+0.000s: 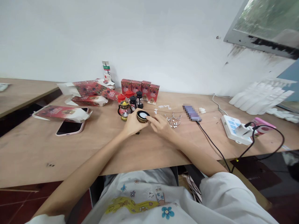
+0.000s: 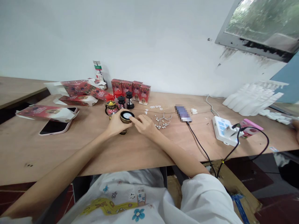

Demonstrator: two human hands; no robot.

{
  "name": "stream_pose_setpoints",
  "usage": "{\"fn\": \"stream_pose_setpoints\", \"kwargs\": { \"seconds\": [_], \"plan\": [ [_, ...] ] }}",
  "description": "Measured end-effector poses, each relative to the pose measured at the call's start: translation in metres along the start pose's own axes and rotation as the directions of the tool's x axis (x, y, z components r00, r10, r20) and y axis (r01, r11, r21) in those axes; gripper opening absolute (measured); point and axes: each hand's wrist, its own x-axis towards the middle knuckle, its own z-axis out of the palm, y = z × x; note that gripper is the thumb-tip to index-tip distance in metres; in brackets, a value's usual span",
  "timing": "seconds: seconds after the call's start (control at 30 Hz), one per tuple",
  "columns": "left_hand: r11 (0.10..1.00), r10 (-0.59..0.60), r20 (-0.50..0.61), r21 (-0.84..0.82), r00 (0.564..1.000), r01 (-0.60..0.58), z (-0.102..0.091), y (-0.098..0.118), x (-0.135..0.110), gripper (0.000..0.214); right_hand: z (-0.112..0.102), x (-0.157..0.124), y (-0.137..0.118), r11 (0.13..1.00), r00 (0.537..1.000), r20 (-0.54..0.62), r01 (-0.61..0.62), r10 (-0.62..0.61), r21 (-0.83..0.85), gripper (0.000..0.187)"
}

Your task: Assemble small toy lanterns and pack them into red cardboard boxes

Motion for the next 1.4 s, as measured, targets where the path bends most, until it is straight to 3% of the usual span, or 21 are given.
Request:
{"fn": "stream_pose_setpoints", "kwargs": {
  "seconds": [0.1,0.2,0.27,0.43,0.8,0.93,1.1,1.4],
  "plan": [
    [0.964,-0.11,0.218,-0.215,0.97,0.158,-0.004,0.0,0.005,0.037,-0.005,0.005,-0.003,0.962,0.992,0.07,-0.118,0.103,0.248,0.03],
    [0.859,-0.201,0.432,-0.354,0.879,0.371,-0.007,0.0,0.006,0.039,-0.007,0.008,-0.002,0.863,0.971,0.177,-0.226,0.161,0.452,0.026],
    [0.78,-0.237,0.519,-0.402,0.821,0.479,-0.008,0.0,0.004,0.038,-0.01,0.009,-0.001,0.787,0.951,0.235,-0.3,0.202,0.539,0.026],
    [0.68,-0.263,0.635,-0.412,0.726,0.607,-0.007,-0.005,0.001,0.029,-0.018,0.015,0.001,0.638,0.887,0.408,-0.444,0.214,0.63,0.03],
    [0.639,-0.247,0.822,-0.26,0.513,0.724,-0.014,-0.008,0.001,0.025,-0.023,0.013,-0.001,0.573,0.824,0.555,-0.513,0.117,0.64,0.031],
    [0.59,-0.253,0.832,-0.272,0.494,0.76,-0.013,-0.008,0.0,0.025,-0.022,0.013,-0.002,0.544,0.811,0.572,-0.537,0.122,0.645,0.031],
    [0.559,-0.249,0.829,-0.299,0.501,0.773,-0.012,-0.008,-0.001,0.027,-0.019,0.011,0.001,0.519,0.807,0.581,-0.543,0.106,0.66,0.032],
    [0.64,-0.196,0.844,-0.276,0.499,0.717,-0.013,-0.013,0.0,0.024,-0.017,0.008,0.002,0.437,0.785,0.609,-0.59,0.113,0.679,0.035]
  ]
}}
